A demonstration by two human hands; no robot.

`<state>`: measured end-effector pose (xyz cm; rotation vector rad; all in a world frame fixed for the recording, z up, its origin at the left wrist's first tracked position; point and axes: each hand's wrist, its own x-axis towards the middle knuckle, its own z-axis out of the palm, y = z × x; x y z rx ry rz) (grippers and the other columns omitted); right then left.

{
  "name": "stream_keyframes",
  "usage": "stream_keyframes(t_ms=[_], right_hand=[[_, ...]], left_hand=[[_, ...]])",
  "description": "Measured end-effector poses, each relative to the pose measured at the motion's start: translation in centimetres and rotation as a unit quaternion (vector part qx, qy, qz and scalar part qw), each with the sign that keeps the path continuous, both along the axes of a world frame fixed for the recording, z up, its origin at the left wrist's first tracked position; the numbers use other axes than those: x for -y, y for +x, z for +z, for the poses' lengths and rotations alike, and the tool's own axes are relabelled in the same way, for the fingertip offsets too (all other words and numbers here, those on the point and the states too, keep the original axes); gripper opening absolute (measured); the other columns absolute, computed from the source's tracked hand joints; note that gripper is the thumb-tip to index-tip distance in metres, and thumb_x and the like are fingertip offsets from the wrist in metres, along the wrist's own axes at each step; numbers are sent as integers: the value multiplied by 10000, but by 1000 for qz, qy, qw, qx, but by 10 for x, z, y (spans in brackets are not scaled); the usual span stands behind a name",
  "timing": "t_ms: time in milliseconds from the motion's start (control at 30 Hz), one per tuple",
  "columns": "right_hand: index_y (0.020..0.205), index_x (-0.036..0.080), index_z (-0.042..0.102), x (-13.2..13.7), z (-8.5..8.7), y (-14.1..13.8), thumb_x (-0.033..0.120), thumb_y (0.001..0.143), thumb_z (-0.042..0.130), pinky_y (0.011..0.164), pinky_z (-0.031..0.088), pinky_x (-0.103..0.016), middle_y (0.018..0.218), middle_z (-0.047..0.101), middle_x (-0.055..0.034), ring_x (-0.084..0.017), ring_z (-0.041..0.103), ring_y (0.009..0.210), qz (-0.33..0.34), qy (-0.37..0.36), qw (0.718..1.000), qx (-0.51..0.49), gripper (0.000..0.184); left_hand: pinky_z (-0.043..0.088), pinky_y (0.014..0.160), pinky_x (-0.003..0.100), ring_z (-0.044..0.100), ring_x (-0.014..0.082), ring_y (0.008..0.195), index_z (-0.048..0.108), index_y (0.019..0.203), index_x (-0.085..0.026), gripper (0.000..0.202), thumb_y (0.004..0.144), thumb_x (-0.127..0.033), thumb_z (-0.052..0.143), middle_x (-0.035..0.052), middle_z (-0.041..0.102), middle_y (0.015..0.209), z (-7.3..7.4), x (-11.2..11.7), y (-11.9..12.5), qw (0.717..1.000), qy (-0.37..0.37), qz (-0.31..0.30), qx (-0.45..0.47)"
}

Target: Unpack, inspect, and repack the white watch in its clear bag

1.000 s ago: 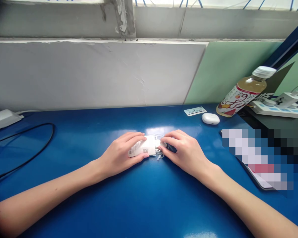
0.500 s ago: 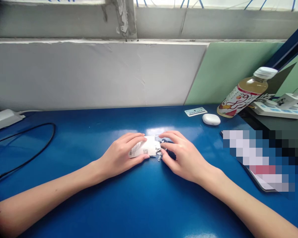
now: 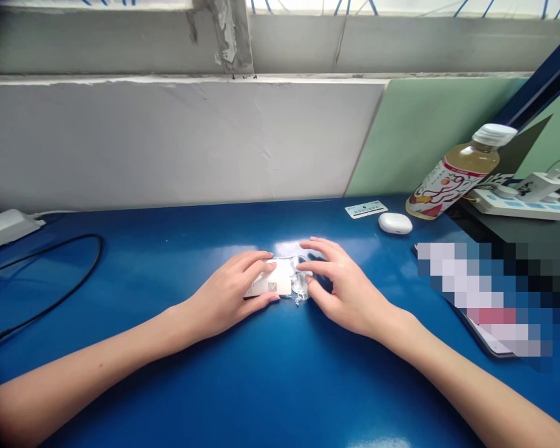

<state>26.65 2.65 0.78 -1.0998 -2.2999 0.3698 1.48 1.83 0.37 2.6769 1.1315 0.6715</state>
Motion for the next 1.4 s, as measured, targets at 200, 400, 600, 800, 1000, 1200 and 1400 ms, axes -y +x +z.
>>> stream_keyframes(t_ms=[200, 400, 600, 800, 1000, 1200, 1400], right_hand=[[841, 189, 764, -2, 6, 3, 185, 887, 567, 990, 521, -559, 1134, 734, -118, -354, 573, 1234, -59, 72, 995, 37, 202], [1006, 181, 749, 5, 10, -3, 268, 934, 575, 941, 570, -443, 1080, 754, -106, -278, 668, 1094, -6, 8, 1000, -2, 207], [1195, 144, 690, 9, 2, -7, 289, 937, 606, 974, 562, -422, 1175, 740, -125, -275, 643, 1163, 38, 42, 998, 24, 307], [1196, 153, 686, 10, -3, -8, 239, 970, 553, 977, 571, -403, 1178, 750, -101, -259, 641, 1186, 57, 59, 996, 26, 276], [1206, 151, 683, 14, 0, -12, 213, 980, 520, 994, 570, -441, 1247, 717, -126, -278, 621, 1225, 57, 72, 995, 44, 285], [1246, 98, 661, 20, 1, -18, 169, 989, 473, 1020, 557, -492, 1292, 685, -177, -316, 602, 1259, 50, 114, 988, 92, 327], [1301, 154, 627, 19, 1, -19, 164, 998, 446, 1055, 538, -468, 1312, 679, -142, -279, 559, 1323, 57, 72, 994, 55, 353]], left_hand=[[489, 1027, 511, 548, 339, 1243, 586, 1155, -119, 371, 945, -422, 628, 187, 621, 1268, -2, -1, 0, 1000, 3, -10, 7], [502, 1009, 509, 570, 331, 1222, 592, 1164, -136, 364, 948, -428, 621, 182, 620, 1273, -3, 0, -1, 1000, 8, -4, 13], [512, 996, 481, 586, 324, 1192, 603, 1172, -131, 367, 938, -411, 640, 179, 628, 1261, -3, 0, -1, 1000, 19, -5, 10], [523, 977, 477, 591, 325, 1172, 612, 1168, -100, 380, 938, -400, 641, 195, 632, 1241, -2, 0, -1, 999, 29, -7, 10], [521, 980, 499, 591, 326, 1172, 607, 1181, -123, 375, 943, -412, 630, 186, 632, 1248, -2, 0, 0, 1000, 29, -2, 8], [523, 978, 504, 597, 321, 1169, 605, 1159, -156, 325, 951, -406, 617, 168, 631, 1248, 0, 1, 0, 1000, 23, -1, -1], [512, 996, 513, 597, 314, 1169, 596, 1141, -176, 272, 954, -370, 624, 152, 631, 1229, 1, 2, 3, 1000, 18, 6, -18]])
